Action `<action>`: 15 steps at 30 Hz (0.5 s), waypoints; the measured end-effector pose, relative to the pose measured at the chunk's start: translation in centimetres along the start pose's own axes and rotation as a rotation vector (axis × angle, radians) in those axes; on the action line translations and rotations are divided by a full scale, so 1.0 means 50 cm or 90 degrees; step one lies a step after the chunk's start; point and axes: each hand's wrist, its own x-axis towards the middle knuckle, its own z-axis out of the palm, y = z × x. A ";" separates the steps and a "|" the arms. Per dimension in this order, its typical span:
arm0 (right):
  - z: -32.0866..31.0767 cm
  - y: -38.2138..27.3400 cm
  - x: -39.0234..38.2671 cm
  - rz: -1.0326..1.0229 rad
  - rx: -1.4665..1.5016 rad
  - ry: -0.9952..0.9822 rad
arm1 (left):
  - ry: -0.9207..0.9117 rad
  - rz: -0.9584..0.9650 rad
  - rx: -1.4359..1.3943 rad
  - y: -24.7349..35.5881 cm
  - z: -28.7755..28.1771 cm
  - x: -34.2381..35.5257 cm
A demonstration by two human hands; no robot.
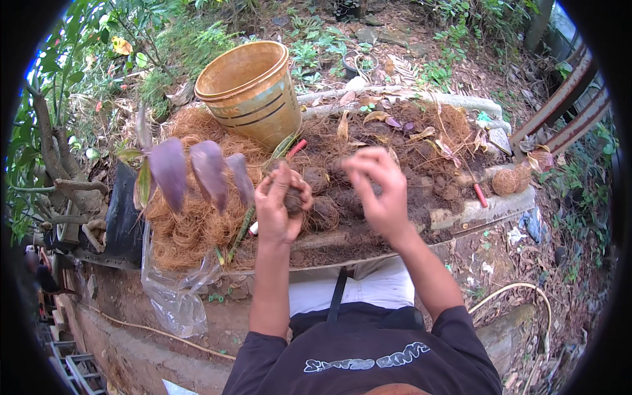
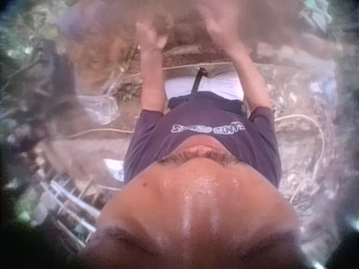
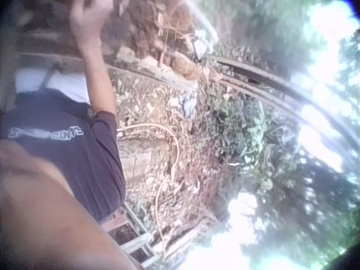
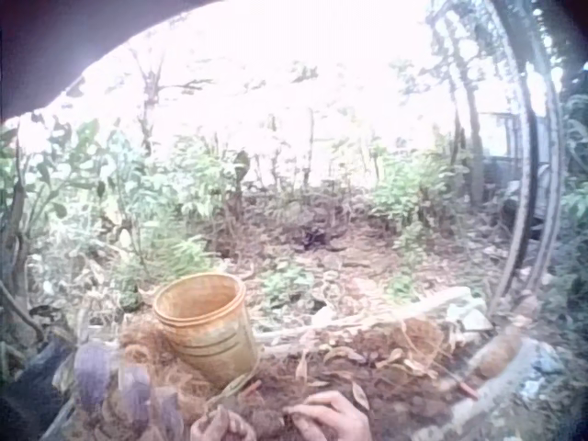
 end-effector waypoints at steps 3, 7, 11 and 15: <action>0.009 0.044 0.067 0.107 -0.182 -0.184 | 0.038 0.023 -0.040 0.010 -0.021 0.015; 0.012 0.072 0.073 0.157 -0.273 -0.476 | 0.041 0.018 0.040 0.011 -0.016 0.006; -0.011 0.114 0.046 0.180 -0.176 -0.356 | 0.029 0.029 0.029 0.011 -0.007 0.004; -0.045 0.116 0.062 0.177 -0.239 -0.202 | 0.014 0.009 0.016 0.006 -0.020 0.010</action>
